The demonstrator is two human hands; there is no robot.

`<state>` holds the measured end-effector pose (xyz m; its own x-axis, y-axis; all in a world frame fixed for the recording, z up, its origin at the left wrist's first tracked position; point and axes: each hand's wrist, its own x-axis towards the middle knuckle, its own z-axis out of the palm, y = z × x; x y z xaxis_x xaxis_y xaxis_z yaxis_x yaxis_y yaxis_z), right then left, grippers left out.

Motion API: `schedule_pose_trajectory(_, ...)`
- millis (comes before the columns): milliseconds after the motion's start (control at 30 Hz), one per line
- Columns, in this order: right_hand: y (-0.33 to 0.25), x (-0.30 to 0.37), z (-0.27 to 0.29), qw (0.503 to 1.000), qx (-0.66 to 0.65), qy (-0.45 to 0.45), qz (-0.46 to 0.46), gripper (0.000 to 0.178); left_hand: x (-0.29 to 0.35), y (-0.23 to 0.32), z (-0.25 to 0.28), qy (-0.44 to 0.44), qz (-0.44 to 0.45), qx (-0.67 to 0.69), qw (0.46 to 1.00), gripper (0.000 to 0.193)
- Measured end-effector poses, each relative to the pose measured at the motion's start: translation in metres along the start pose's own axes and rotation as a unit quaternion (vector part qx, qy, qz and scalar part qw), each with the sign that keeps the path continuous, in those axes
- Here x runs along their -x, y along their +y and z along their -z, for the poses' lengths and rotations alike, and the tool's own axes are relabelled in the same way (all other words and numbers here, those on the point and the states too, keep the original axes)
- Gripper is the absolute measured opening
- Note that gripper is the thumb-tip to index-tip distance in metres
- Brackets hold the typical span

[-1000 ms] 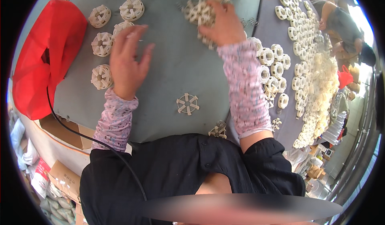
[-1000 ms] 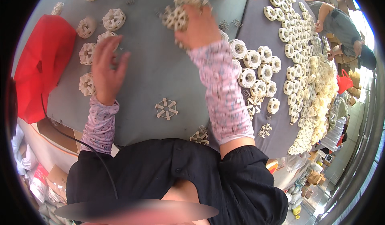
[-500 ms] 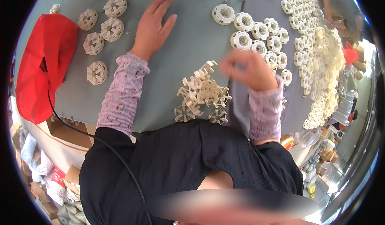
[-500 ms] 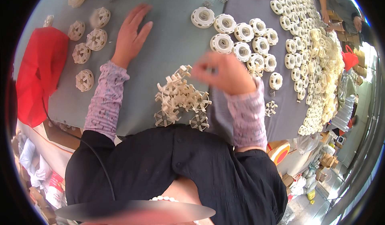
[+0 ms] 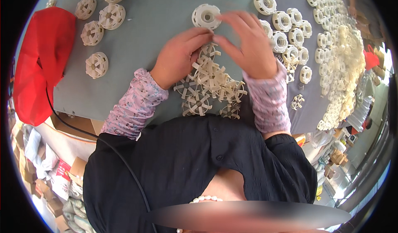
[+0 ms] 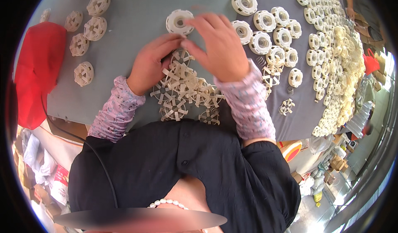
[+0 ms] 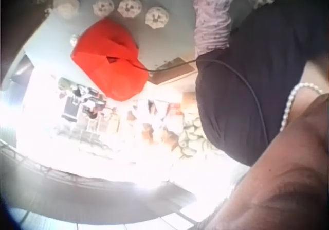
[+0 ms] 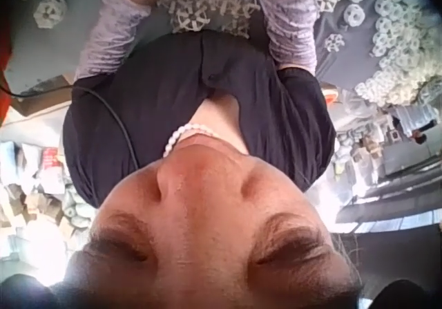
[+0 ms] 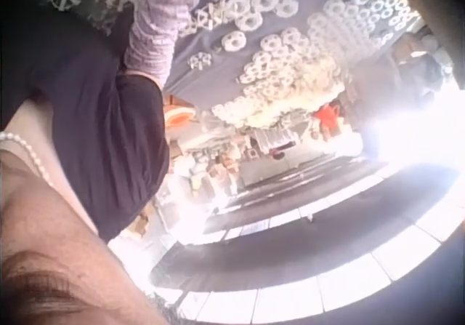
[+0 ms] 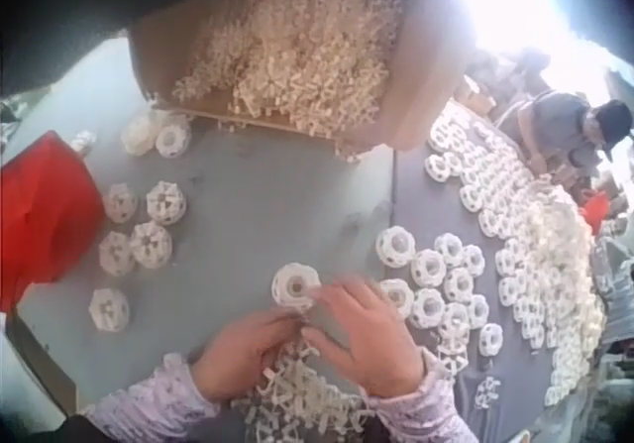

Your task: The person assembles small plastic gear parts and springs by hand on a workspace.

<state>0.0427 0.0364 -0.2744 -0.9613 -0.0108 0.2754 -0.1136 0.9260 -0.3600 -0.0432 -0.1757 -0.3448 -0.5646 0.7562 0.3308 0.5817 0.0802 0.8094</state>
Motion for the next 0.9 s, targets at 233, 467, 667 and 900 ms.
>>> schedule_pose_trajectory(233, -0.027, 0.067, 0.012, 0.937, -0.296, -0.186, -0.009, 0.056, -0.029, -0.02, 0.015, 0.144, 0.144, 0.132, 0.97, 0.025)
schedule_pose_trajectory(467, -0.008, 0.096, 0.018, 0.734, -0.572, -0.168, -0.325, 0.032, -0.097, -0.002, 0.017, 0.039, 0.135, 0.079, 0.987, 0.058)
schedule_pose_trajectory(667, -0.01, 0.086, 0.012, 0.841, -0.316, -0.151, -0.413, 0.048, -0.054, -0.037, 0.01, 0.051, -0.048, -0.09, 0.993, 0.061)
schedule_pose_trajectory(900, -0.01, 0.066, 0.012, 0.938, -0.15, -0.112, -0.293, 0.092, -0.016, -0.022, 0.031, 0.049, 0.009, -0.108, 0.993, 0.07)
